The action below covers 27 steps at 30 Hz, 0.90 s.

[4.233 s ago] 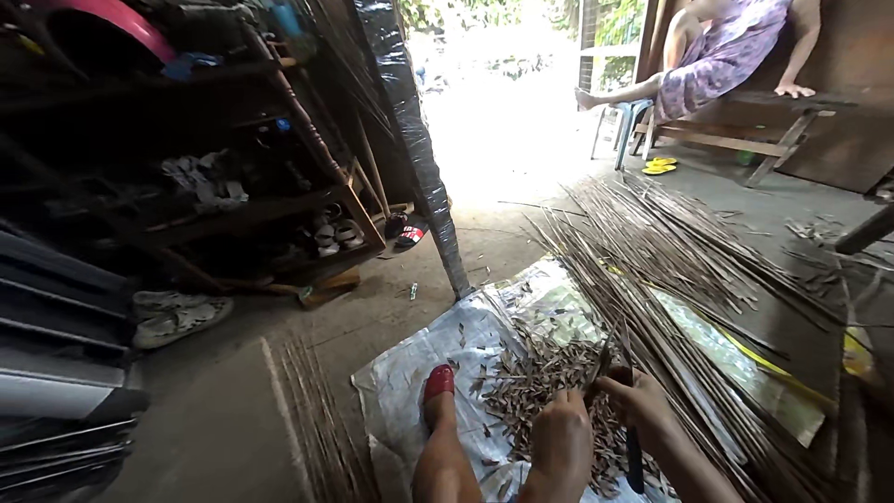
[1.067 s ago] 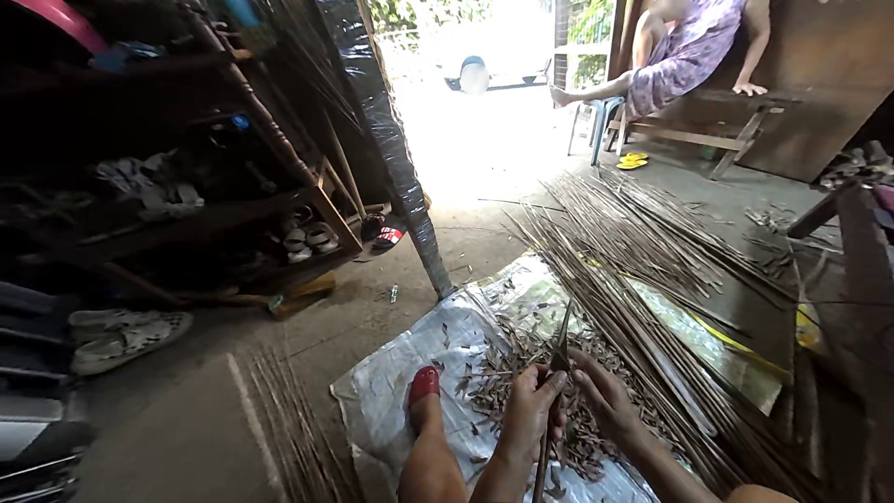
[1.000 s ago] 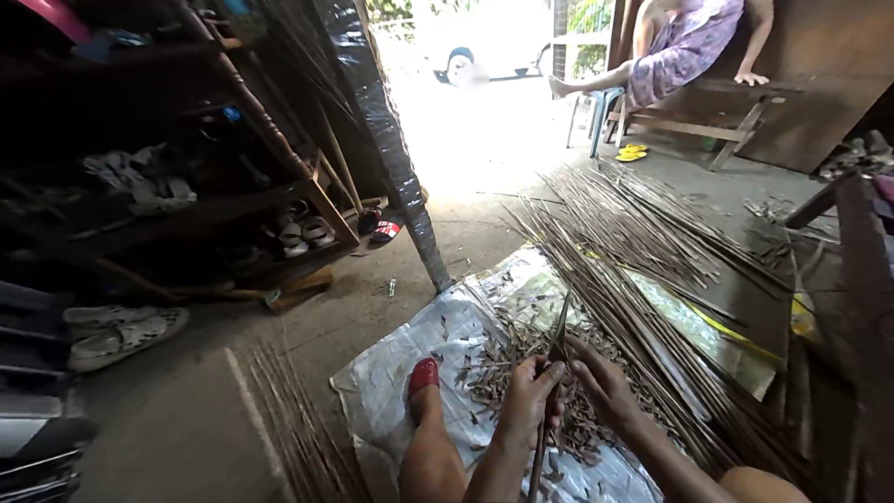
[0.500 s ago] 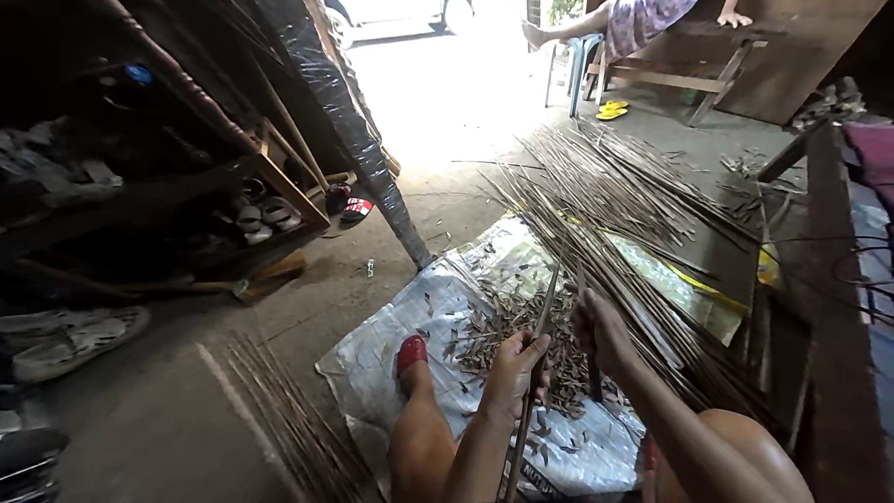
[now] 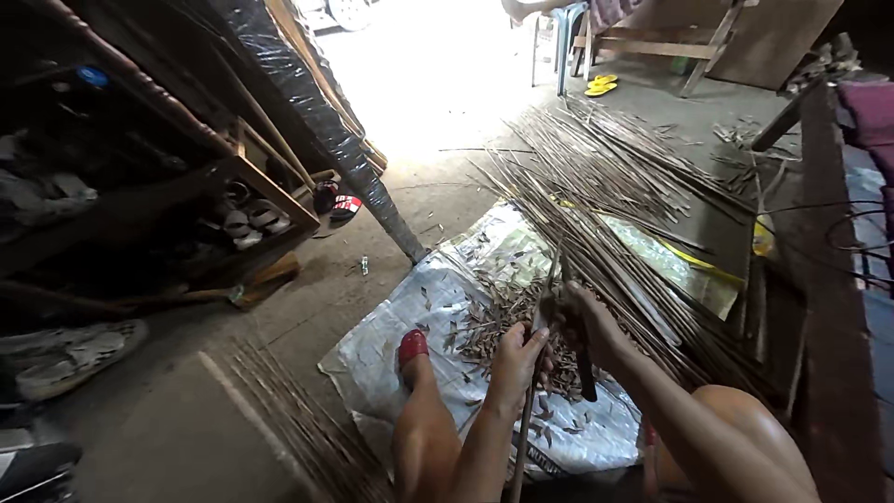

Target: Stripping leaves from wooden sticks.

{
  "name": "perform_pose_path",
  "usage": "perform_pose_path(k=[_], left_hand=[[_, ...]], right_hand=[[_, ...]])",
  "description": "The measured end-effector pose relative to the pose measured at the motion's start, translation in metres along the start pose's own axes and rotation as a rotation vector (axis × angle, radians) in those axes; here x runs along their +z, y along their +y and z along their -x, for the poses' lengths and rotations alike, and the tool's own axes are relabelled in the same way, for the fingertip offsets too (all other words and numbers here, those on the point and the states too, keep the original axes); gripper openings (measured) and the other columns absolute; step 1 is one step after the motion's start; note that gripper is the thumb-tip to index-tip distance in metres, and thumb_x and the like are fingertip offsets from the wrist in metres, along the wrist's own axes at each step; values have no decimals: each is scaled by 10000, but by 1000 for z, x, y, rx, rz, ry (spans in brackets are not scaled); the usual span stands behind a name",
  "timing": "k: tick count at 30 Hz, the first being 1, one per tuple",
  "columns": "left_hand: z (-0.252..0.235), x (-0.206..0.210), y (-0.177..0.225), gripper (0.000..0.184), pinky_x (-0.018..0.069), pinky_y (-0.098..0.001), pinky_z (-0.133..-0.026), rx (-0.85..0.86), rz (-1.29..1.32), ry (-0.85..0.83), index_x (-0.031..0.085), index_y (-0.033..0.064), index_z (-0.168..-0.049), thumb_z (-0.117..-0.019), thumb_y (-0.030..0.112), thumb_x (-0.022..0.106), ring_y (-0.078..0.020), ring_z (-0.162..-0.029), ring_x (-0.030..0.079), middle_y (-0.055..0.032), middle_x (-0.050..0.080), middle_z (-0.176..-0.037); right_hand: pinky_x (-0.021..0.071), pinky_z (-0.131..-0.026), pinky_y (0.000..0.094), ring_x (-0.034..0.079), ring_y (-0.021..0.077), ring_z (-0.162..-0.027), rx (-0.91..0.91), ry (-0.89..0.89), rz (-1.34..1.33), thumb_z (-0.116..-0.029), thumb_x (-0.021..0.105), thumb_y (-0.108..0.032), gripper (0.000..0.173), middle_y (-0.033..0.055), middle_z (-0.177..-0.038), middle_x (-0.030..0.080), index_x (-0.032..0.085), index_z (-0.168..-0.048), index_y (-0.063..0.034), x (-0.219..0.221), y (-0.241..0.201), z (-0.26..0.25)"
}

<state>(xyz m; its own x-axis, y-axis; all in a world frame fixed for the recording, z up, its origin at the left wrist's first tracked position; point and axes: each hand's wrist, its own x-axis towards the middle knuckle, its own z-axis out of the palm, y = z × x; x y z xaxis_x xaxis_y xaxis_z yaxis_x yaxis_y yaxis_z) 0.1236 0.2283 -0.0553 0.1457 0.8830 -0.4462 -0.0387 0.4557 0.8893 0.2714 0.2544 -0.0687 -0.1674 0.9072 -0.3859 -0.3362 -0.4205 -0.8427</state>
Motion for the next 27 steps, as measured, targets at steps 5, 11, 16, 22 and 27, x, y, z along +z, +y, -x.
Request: perform_pose_path(k=[5,11,16,22,27], left_hand=[[-5,-8,3,136,476,-191,-432,57,-12,104,556,-33,-1130,-1045,73,554,-63,-498,556,-50,599,-744],[-5,-7,2,146,460,-189,-432,97,-71,144,579,-32,-1149,-1025,45,576,-54,-515,548,-62,623,-823],[-3,-7,5,158,481,-192,-438,86,-34,122,552,-40,-1174,-1039,41,546,-64,-511,558,-62,605,-801],[1,-9,11,127,465,-173,-412,36,136,94,543,-22,-1162,-1056,23,491,-51,-479,550,-30,588,-699],[6,-12,15,121,444,-161,-405,-13,187,51,556,-7,-1129,-1070,82,497,-44,-465,528,-29,580,-685]], right_hand=[[351,-419,160,398,14,-462,-42,-134,27,-1114,225,-316,336,-53,-680,483,484,-1064,-107,12,14,7],[338,-422,160,387,6,-475,-76,-167,39,-1113,295,-267,258,-68,-690,457,478,-1240,-136,16,15,8],[350,-428,162,393,2,-480,-169,-181,103,-1093,332,-253,280,-78,-694,463,503,-1268,-117,13,20,5],[409,-550,180,444,-8,-598,-429,-192,437,-1088,347,-246,442,-55,-789,508,469,-1428,8,7,25,3],[519,-843,293,622,98,-888,-654,-114,701,-1094,364,-311,523,137,-1114,688,511,-1438,55,-2,36,-6]])
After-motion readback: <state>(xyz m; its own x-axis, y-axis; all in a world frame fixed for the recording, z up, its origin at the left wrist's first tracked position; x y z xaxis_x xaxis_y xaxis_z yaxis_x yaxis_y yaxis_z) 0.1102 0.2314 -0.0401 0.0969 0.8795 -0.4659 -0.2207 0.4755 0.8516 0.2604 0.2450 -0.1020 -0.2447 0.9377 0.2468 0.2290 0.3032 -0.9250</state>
